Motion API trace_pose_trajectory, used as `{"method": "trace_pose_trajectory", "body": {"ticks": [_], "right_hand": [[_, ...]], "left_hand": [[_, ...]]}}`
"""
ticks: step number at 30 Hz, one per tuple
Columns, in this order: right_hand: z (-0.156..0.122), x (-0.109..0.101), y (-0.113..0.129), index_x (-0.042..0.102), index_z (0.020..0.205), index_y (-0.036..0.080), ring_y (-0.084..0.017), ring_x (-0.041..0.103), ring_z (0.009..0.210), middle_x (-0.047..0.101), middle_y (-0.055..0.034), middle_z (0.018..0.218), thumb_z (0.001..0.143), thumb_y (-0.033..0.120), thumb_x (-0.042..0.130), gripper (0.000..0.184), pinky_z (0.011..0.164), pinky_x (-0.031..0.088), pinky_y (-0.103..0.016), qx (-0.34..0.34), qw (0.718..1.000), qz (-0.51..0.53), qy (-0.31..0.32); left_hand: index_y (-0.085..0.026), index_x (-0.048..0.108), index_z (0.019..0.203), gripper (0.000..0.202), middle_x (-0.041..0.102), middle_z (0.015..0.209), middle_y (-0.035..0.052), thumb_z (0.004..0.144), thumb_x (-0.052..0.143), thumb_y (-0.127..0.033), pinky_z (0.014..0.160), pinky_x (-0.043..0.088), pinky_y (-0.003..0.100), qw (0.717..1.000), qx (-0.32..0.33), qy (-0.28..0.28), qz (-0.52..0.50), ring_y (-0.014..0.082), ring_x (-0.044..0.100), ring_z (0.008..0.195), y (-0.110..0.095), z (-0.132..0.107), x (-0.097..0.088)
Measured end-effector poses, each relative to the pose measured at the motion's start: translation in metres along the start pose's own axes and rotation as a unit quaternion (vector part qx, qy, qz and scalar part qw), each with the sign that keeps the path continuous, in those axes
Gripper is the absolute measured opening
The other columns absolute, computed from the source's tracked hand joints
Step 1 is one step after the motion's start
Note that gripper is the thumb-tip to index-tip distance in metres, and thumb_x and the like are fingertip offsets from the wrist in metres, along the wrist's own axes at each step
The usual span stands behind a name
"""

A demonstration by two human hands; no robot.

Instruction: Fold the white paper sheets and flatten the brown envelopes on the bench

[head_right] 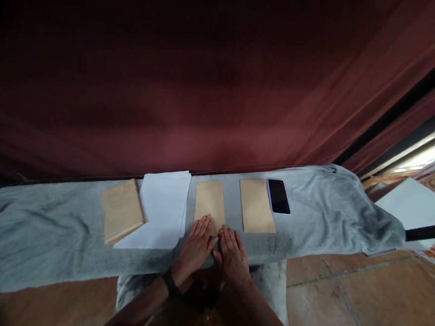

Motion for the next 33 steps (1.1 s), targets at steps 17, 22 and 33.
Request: {"method": "trace_pose_trajectory", "body": {"ticks": [17,22,33], "right_hand": [[0.0,0.005,-0.002,0.032,0.157,0.018,-0.029,0.041,0.143,0.041,-0.0131,0.157,0.104,0.038,0.044,0.058,0.118,0.03,-0.05,0.018,1.0,-0.014,0.0],[0.0,0.006,-0.002,0.036,0.155,0.016,-0.029,0.041,0.144,0.041,-0.0148,0.157,0.104,0.036,0.044,0.055,0.117,0.031,-0.05,0.017,1.0,-0.011,0.006],[-0.006,0.008,-0.004,0.024,0.159,0.012,-0.027,0.036,0.146,0.042,-0.0145,0.157,0.105,0.028,0.034,0.057,0.12,0.025,-0.05,0.006,1.0,0.0,-0.006]], "left_hand": [[-0.011,0.033,0.154,0.064,0.03,0.164,0.0128,0.101,0.036,-0.046,0.126,0.017,0.05,0.999,-0.034,0.018,-0.017,0.0253,0.022,0.153,0.028,0.131,0.033],[-0.017,0.036,0.154,0.061,0.03,0.164,0.0092,0.102,0.035,-0.048,0.125,0.016,0.053,1.0,-0.015,0.013,-0.023,0.0264,0.021,0.153,0.023,0.117,0.029],[-0.02,0.037,0.153,0.052,0.034,0.163,0.007,0.106,0.031,-0.039,0.126,0.013,0.046,0.996,0.083,0.021,-0.02,0.0225,0.023,0.153,-0.002,0.031,0.0]]}}
Point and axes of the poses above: each hand's wrist, its own z-axis towards the middle knuckle, its own x-axis out of the palm, y = z × x, the point moved 8 cm from there along z, towards the middle knuckle
